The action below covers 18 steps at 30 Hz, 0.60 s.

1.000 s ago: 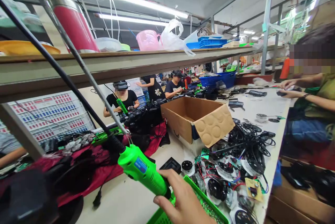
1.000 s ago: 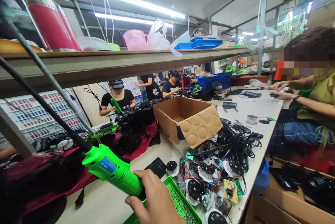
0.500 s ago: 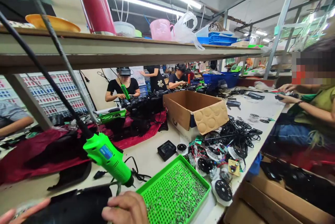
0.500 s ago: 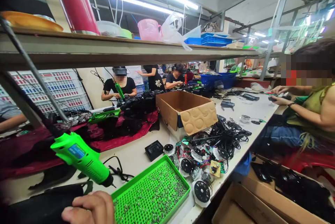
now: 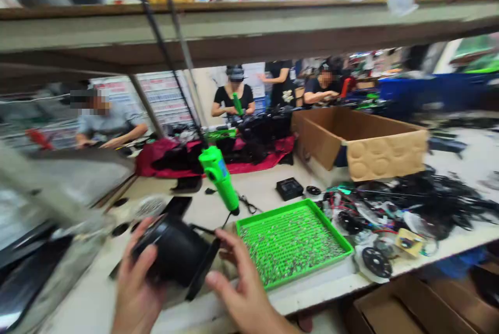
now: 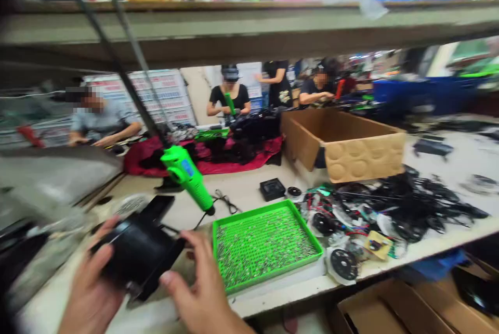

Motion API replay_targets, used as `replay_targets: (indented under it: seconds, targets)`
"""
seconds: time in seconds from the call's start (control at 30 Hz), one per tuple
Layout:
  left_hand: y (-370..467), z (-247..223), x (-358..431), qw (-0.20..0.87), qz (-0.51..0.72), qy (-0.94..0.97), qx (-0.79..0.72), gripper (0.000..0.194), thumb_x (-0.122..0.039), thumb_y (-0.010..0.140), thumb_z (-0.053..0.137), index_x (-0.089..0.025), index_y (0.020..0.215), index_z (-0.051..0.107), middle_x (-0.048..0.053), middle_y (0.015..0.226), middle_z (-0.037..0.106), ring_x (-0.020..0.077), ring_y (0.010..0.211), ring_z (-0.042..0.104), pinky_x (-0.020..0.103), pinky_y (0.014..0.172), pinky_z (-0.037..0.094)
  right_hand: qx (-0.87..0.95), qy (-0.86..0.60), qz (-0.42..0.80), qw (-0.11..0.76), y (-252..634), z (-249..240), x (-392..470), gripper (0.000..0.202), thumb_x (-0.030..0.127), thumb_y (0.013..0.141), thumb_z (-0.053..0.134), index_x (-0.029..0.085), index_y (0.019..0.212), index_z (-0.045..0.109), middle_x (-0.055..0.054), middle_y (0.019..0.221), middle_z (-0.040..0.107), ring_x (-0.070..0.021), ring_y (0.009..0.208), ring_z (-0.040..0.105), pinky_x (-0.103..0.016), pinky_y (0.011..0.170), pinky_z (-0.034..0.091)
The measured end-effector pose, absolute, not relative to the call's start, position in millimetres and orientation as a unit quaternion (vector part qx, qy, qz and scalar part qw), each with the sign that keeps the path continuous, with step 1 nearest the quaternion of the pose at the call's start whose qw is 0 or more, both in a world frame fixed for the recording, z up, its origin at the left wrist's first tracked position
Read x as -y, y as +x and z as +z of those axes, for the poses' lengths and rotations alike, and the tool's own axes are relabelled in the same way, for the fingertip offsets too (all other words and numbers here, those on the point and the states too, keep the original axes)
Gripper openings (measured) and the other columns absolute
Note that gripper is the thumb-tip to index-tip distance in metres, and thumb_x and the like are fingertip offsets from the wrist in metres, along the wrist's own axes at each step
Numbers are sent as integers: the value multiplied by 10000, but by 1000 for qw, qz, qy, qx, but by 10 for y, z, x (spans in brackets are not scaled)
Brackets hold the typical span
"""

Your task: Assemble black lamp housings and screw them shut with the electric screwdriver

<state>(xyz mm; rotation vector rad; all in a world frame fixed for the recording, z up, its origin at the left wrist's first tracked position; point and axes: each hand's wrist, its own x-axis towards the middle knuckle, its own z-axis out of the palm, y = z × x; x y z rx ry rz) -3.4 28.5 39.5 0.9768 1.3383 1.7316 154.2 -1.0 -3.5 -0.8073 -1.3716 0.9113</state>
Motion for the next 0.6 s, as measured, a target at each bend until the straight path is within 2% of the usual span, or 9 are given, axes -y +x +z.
replay_targets:
  seconds: [0.1, 0.17, 0.3, 0.4, 0.5, 0.6]
  targets:
    - [11, 349, -75, 390, 707, 311, -500, 695, -513, 583, 785, -311, 1220, 594, -10, 1069, 659, 213, 920, 595, 281, 723, 500, 574, -359, 450, 582, 1650, -22, 131, 491, 296, 841, 607, 264, 1318, 496, -75, 1339, 551, -215, 1189, 554, -360, 1010, 454]
    - [71, 370, 19, 397, 718, 289, -492, 714, -492, 544, 811, -287, 1198, 610, -4, 1040, 670, 200, 882, 601, 253, 693, 488, 564, -358, 467, 580, 1691, -16, 211, 473, 323, 834, 625, 260, 1290, 515, -76, 1293, 572, -218, 1145, 571, -368, 998, 456]
    - [163, 459, 197, 392, 725, 315, -471, 687, -447, 556, 819, -262, 1187, 619, 5, 995, 686, 187, 869, 614, 238, 726, 482, 520, -334, 513, 596, 1721, -19, 330, 414, 444, 849, 611, 249, 1205, 531, -82, 1248, 583, -234, 1167, 561, -381, 985, 464]
    - [216, 511, 290, 394, 725, 335, -454, 685, -447, 546, 827, -249, 1171, 628, 8, 943, 693, 191, 832, 630, 243, 705, 494, 491, -327, 545, 595, 1726, -37, 373, 474, 513, 834, 624, 254, 1214, 508, -93, 1309, 552, -250, 1258, 505, -387, 1009, 456]
    - [268, 537, 310, 408, 728, 316, -451, 712, -488, 555, 815, -253, 1196, 612, 17, 947, 701, 214, 822, 654, 272, 682, 520, 491, -320, 557, 588, 1732, -48, 405, 534, 521, 850, 611, 273, 1298, 461, -85, 1398, 496, -243, 1321, 450, -408, 1078, 395]
    - [296, 527, 260, 449, 725, 250, -459, 669, -532, 629, 757, -276, 1226, 600, 18, 998, 702, 230, 884, 664, 318, 739, 541, 497, -316, 539, 602, 1744, -40, 426, 518, 508, 865, 598, 272, 1307, 469, -78, 1396, 510, -239, 1318, 455, -421, 1104, 361]
